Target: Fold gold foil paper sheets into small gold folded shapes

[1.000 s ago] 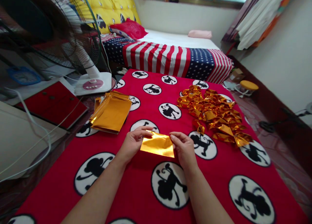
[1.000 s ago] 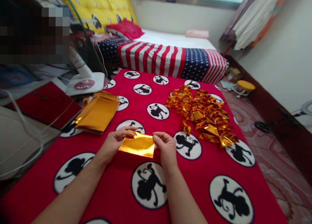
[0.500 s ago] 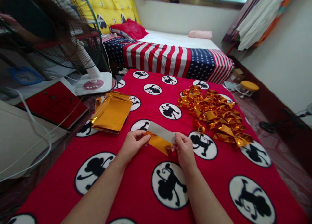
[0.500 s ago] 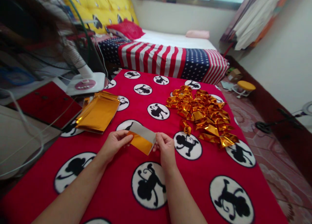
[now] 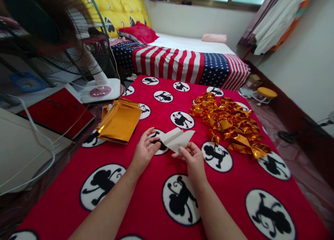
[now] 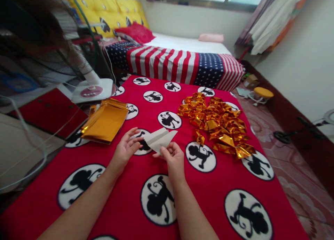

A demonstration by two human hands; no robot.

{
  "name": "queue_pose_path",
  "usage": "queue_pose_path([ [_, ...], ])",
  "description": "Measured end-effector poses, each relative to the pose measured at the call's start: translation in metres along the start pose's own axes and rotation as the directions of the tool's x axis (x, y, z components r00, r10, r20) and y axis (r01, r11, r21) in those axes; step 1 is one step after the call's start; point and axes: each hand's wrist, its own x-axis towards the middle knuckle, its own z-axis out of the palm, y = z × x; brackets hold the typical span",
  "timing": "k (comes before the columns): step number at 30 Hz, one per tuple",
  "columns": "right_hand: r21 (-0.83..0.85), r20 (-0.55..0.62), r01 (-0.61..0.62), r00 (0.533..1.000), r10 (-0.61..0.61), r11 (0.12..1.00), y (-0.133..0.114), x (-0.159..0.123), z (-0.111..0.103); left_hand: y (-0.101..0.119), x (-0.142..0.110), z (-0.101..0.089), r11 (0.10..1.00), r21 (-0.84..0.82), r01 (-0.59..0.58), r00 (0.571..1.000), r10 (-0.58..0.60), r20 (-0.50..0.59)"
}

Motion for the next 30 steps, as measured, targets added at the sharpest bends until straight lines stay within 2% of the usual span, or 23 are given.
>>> queue_pose_path([
  [3, 0.097, 0.017, 0.023, 1.0, -0.025, 0.995, 0.001, -0.002, 0.005, 0.0, -0.002, 0.005, 0.999, 0.038, 0.004, 1.0, -0.003, -0.028],
  [6, 0.139, 0.016, 0.066, 0.997, -0.069, 0.988, 0.003, -0.004, 0.01, 0.0, -0.005, 0.009, 0.998, -0.001, 0.07, 0.998, -0.07, -0.001],
  [9, 0.067, 0.04, 0.085, 0.995, -0.087, 0.994, 0.005, -0.006, 0.012, 0.001, -0.008, 0.011, 0.985, -0.089, 0.148, 0.987, -0.141, 0.08],
  [11, 0.005, 0.086, 0.09, 0.992, -0.091, 0.996, 0.007, -0.008, 0.014, 0.002, -0.008, 0.012, 0.979, -0.133, 0.153, 0.986, -0.142, 0.09],
  [14, -0.07, 0.2, 0.094, 0.977, -0.079, 0.993, 0.01, -0.012, 0.017, 0.004, -0.007, 0.011, 0.982, -0.148, 0.113, 0.993, -0.109, 0.038],
  [18, -0.221, 0.324, 0.119, 0.945, -0.042, 0.968, 0.007, -0.014, 0.014, 0.002, -0.001, 0.004, 1.0, -0.006, 0.026, 0.997, -0.026, -0.067],
  [21, -0.184, 0.269, 0.139, 0.959, -0.086, 0.973, 0.003, -0.009, 0.004, 0.001, 0.002, -0.005, 0.992, 0.123, -0.013, 0.998, 0.021, -0.066],
  [24, -0.052, 0.109, 0.062, 0.992, -0.056, 0.997, 0.001, 0.0, -0.007, 0.001, 0.002, -0.008, 0.955, 0.278, -0.101, 0.994, 0.109, -0.014],
  [27, -0.016, 0.032, 0.023, 0.999, -0.022, 1.0, 0.0, 0.007, -0.01, 0.0, -0.001, -0.006, 0.897, 0.389, -0.208, 0.978, 0.189, 0.088],
  [30, -0.099, -0.004, 0.058, 0.998, -0.059, 0.993, -0.001, 0.007, -0.008, -0.001, -0.003, -0.001, 0.867, 0.401, -0.298, 0.949, 0.223, 0.222],
])
